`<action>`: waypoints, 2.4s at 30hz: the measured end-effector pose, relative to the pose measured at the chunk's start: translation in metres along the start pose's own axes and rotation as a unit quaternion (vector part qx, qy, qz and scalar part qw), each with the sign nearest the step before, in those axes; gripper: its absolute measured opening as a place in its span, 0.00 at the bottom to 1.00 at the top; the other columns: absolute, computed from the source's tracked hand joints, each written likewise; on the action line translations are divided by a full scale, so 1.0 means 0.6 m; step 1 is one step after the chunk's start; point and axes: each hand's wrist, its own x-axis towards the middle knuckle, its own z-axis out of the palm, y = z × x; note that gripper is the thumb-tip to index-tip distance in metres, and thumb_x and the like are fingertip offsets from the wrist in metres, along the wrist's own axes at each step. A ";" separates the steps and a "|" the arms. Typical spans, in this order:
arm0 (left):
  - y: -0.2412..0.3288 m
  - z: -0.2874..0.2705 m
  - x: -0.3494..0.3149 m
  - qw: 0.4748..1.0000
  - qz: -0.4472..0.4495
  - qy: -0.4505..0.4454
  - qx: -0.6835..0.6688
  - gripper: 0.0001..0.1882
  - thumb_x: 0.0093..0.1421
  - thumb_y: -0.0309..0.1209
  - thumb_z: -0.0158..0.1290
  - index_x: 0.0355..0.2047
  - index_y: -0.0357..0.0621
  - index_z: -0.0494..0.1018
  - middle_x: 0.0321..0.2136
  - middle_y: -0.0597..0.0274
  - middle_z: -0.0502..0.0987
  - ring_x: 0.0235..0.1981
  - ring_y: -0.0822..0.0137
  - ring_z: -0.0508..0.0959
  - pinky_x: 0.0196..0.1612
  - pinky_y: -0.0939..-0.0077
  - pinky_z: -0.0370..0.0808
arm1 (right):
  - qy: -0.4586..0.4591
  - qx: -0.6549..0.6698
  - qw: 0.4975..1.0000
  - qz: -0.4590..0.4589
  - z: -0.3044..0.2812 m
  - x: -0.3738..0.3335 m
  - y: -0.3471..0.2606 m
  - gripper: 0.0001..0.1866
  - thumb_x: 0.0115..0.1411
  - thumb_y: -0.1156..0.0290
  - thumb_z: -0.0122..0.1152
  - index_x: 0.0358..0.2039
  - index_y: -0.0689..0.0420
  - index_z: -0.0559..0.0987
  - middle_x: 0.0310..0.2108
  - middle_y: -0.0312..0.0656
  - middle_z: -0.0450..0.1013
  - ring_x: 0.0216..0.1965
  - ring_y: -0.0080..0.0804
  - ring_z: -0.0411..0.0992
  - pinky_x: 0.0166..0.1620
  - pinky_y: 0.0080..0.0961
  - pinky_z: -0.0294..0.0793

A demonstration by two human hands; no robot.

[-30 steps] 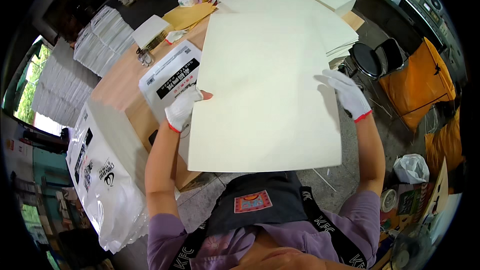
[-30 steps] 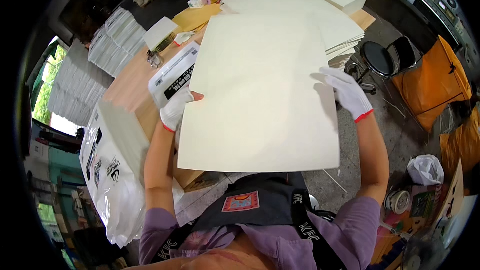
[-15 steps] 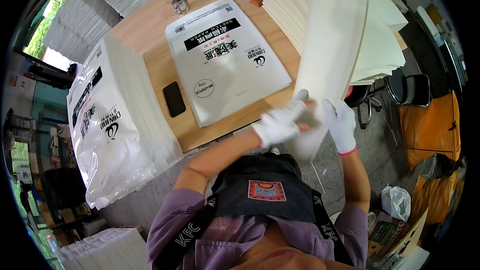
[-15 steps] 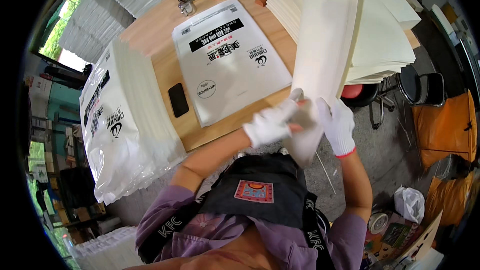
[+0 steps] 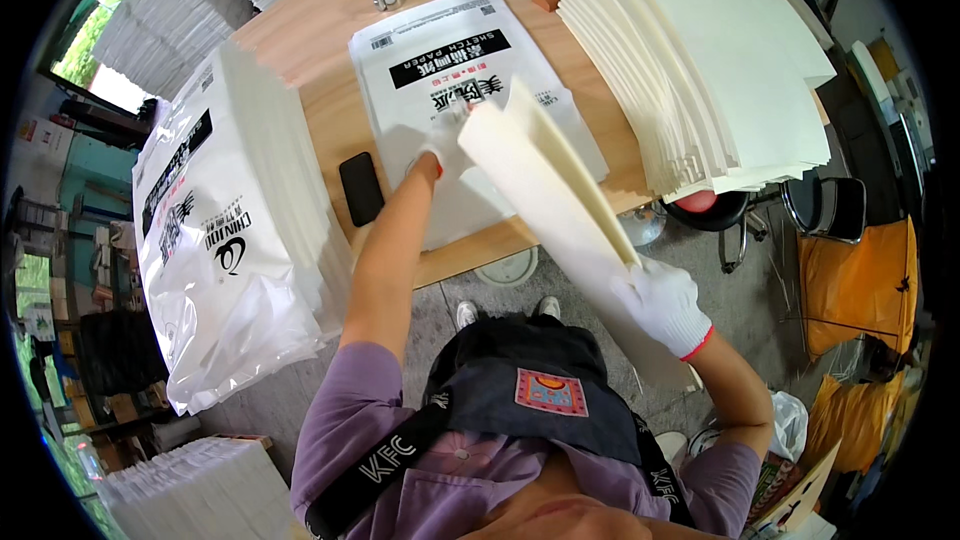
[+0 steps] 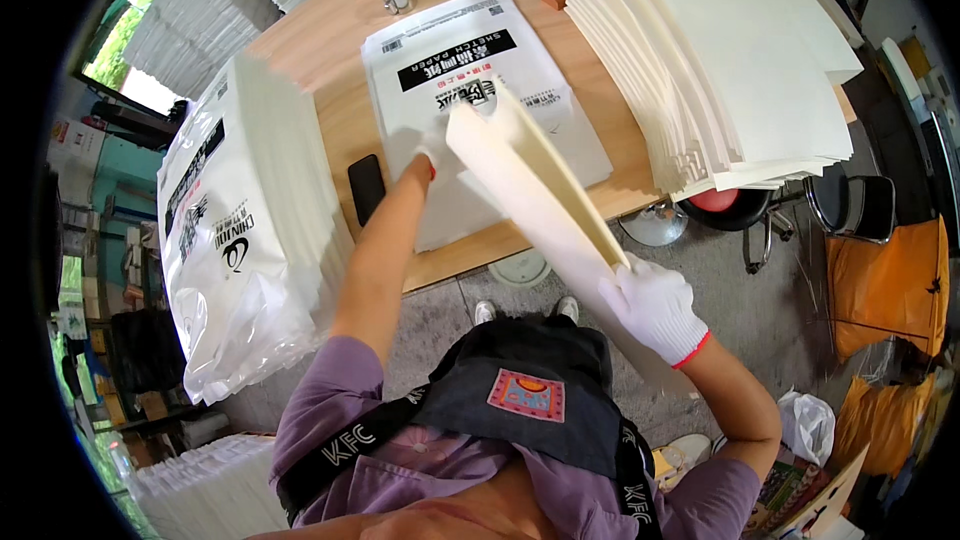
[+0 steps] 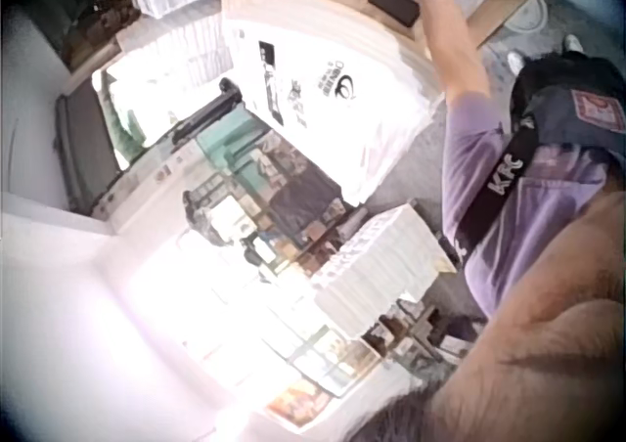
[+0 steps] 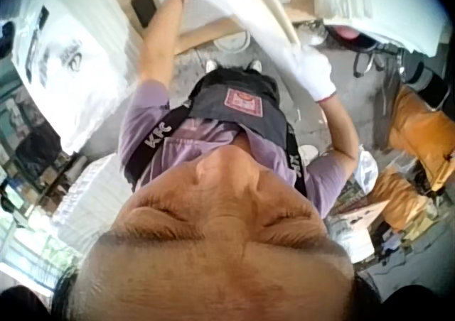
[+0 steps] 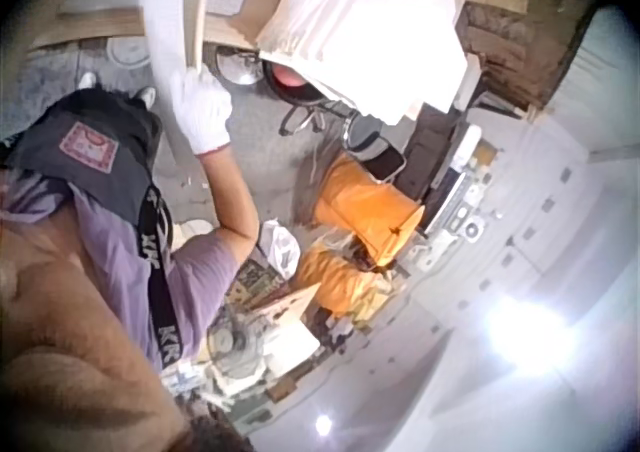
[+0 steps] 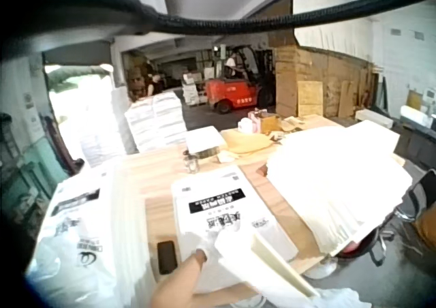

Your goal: The person places a stack of paper sheets into a plastic bag by hand and then sets the filled bag onto a separate pile on the table.

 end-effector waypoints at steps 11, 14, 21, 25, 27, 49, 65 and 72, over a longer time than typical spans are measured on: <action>0.102 0.019 0.022 0.945 -0.097 -0.025 -0.312 0.13 0.57 0.16 0.50 0.43 0.41 0.72 0.35 0.62 0.77 0.35 0.72 0.76 0.39 0.77 0.75 | -0.023 0.071 0.996 0.055 -0.053 -0.034 0.030 0.09 0.57 0.64 0.54 0.31 0.55 0.79 0.27 0.48 0.74 0.27 0.50 0.74 0.31 0.39 0.74; 0.065 0.114 -0.063 0.830 -0.110 -0.053 -0.544 0.09 0.59 0.18 0.47 0.39 0.41 0.72 0.32 0.61 0.77 0.33 0.70 0.76 0.36 0.74 0.75 | -0.008 0.081 0.993 0.082 -0.099 -0.044 0.010 0.08 0.55 0.66 0.57 0.31 0.57 0.78 0.28 0.49 0.74 0.27 0.50 0.74 0.31 0.39 0.74; 0.090 0.141 -0.083 0.920 -0.113 -0.296 0.230 0.16 0.63 0.24 0.42 0.51 0.43 0.70 0.38 0.61 0.77 0.37 0.70 0.76 0.41 0.73 0.76 | 0.022 0.070 0.996 0.043 -0.090 -0.046 -0.012 0.11 0.55 0.64 0.59 0.31 0.60 0.77 0.31 0.48 0.74 0.28 0.49 0.74 0.31 0.40 0.74; -0.044 0.125 -0.026 0.943 -0.144 -0.081 -0.289 0.16 0.63 0.23 0.43 0.50 0.44 0.70 0.38 0.61 0.77 0.37 0.69 0.77 0.39 0.71 0.76 | -0.004 0.077 0.997 0.029 -0.030 -0.013 -0.020 0.13 0.57 0.62 0.56 0.27 0.60 0.74 0.31 0.48 0.74 0.29 0.48 0.74 0.31 0.41 0.74; -0.048 0.071 0.025 0.786 -0.101 0.009 -0.610 0.16 0.63 0.23 0.43 0.50 0.45 0.70 0.38 0.61 0.77 0.38 0.68 0.77 0.39 0.71 0.75 | -0.029 0.053 0.998 0.036 0.010 -0.009 -0.004 0.13 0.58 0.61 0.55 0.26 0.59 0.73 0.31 0.48 0.74 0.28 0.48 0.74 0.31 0.41 0.74; 0.338 0.047 -0.217 0.985 0.043 -0.001 -0.166 0.07 0.56 0.19 0.50 0.35 0.39 0.75 0.29 0.64 0.78 0.33 0.77 0.76 0.39 0.80 0.74 | 0.026 0.009 1.000 0.005 0.117 0.171 -0.054 0.13 0.54 0.66 0.54 0.41 0.51 0.75 0.39 0.43 0.72 0.49 0.38 0.70 0.53 0.43 0.67; 0.064 -0.046 -0.366 0.905 -0.009 0.217 0.365 0.14 0.47 0.34 0.59 0.35 0.47 0.72 0.36 0.60 0.71 0.39 0.54 0.71 0.42 0.60 0.71 | -0.035 -0.096 0.994 0.039 0.170 0.126 0.071 0.34 0.57 0.67 0.50 0.64 0.54 0.57 0.26 0.48 0.75 0.23 0.46 0.74 0.25 0.42 0.72; 0.259 -0.052 -0.572 0.921 0.039 0.200 0.332 0.12 0.41 0.19 0.56 0.28 0.44 0.71 0.37 0.56 0.74 0.39 0.51 0.72 0.43 0.60 0.71 | -0.107 0.071 0.991 -0.026 0.117 -0.061 0.027 0.37 0.55 0.70 0.51 0.66 0.53 0.54 0.22 0.47 0.73 0.22 0.44 0.74 0.25 0.39 0.73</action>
